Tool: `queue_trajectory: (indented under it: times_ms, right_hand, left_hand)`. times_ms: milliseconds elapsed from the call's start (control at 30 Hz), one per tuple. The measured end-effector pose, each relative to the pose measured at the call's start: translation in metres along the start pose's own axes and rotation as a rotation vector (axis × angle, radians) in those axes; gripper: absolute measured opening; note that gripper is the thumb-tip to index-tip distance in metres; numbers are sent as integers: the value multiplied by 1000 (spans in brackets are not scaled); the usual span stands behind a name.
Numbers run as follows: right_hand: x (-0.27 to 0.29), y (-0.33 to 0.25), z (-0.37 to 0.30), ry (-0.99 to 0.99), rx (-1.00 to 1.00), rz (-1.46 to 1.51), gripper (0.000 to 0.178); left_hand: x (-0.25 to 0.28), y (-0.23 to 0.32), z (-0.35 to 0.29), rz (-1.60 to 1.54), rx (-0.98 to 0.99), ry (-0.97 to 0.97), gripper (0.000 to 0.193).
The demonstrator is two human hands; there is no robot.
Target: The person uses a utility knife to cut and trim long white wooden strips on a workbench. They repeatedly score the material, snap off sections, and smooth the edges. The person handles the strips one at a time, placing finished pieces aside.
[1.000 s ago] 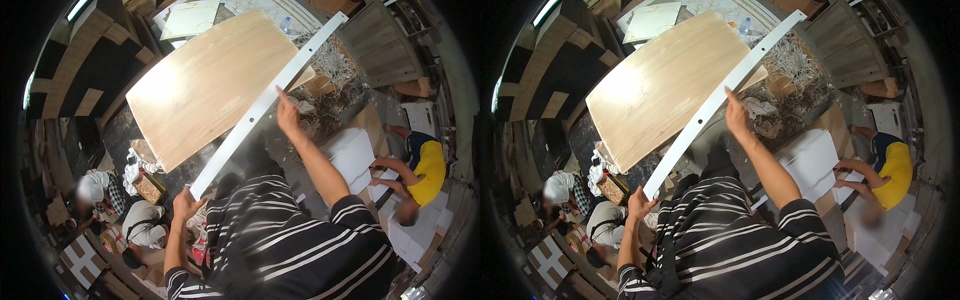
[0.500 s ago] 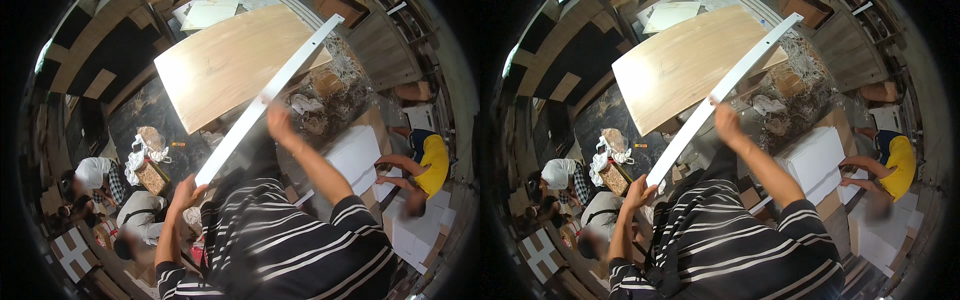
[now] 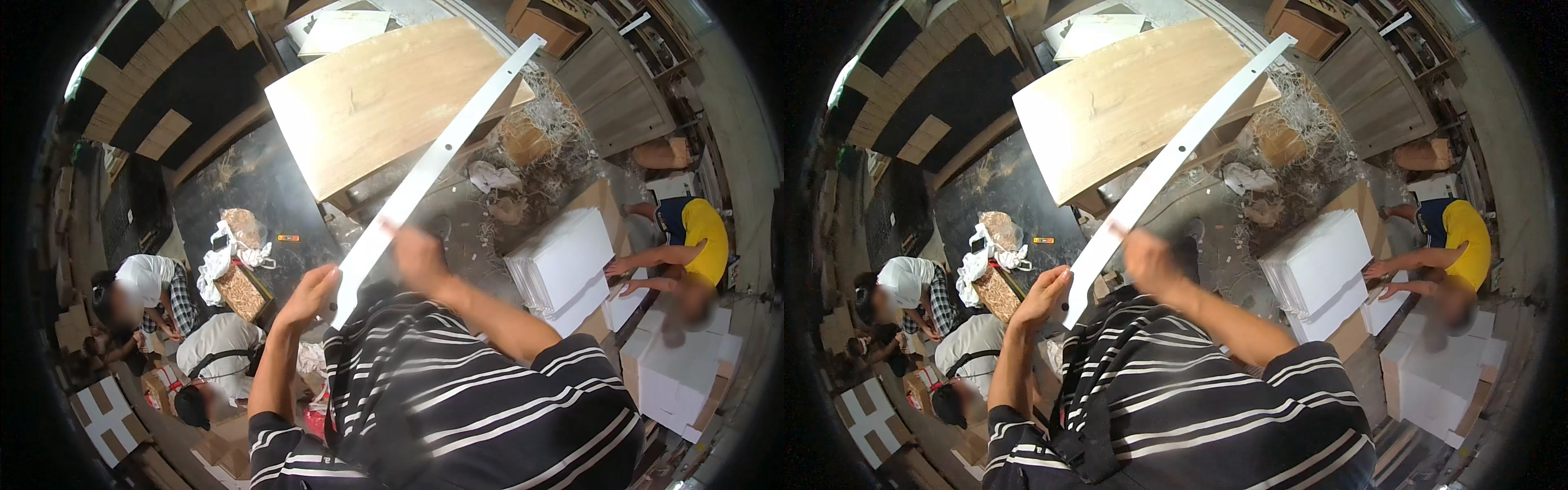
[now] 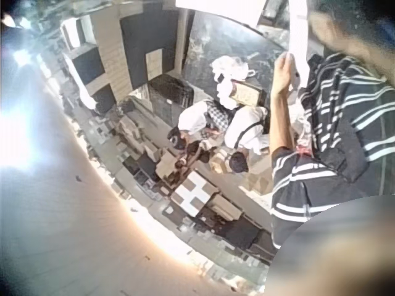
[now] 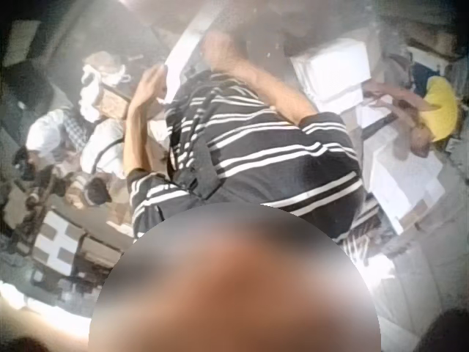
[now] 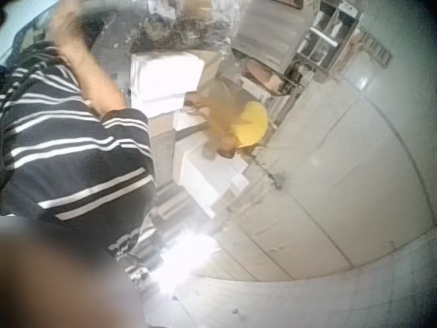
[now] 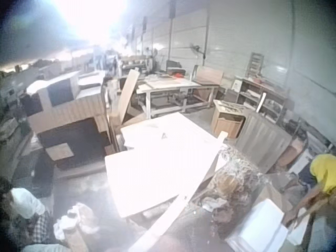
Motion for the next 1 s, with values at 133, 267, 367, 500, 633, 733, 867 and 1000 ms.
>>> queue_trajectory:
  times_ms: [133,267,367,500,633,733,867,1000]
  right_hand:
    - [3,-28,-9,-187,19,85,53]
    - [35,-14,21,-79,-120,-74,49]
    - [15,-55,-4,-143,151,57,51]
    - [13,-27,-24,-430,75,256,57]
    - [84,97,43,-14,4,18,41]
    - [146,191,104,91,-288,-11,48]
    - [202,271,168,151,-533,-228,54]
    - [209,288,185,151,-430,-196,57]
  left_hand:
    - [-10,6,4,-137,72,28,30]
    - [-16,14,12,-163,73,15,31]
    - [-20,21,18,-170,17,5,30]
    - [-22,24,17,-223,66,59,29]
    - [-15,32,6,-73,92,55,29]
    - [-13,38,-9,-126,141,44,25]
    - [-14,45,-25,-201,131,31,24]
    - [-13,44,-33,-152,194,93,26]
Point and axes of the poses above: each hand's wrist, its own z-axis towards the middle knuckle, its own x-axis out of the back of the hand, y = z × x, the point moved 3 cm from there along z, towards the middle knuckle, and after that the axes turned 6 degrees about -y, right-handed, at the moved point
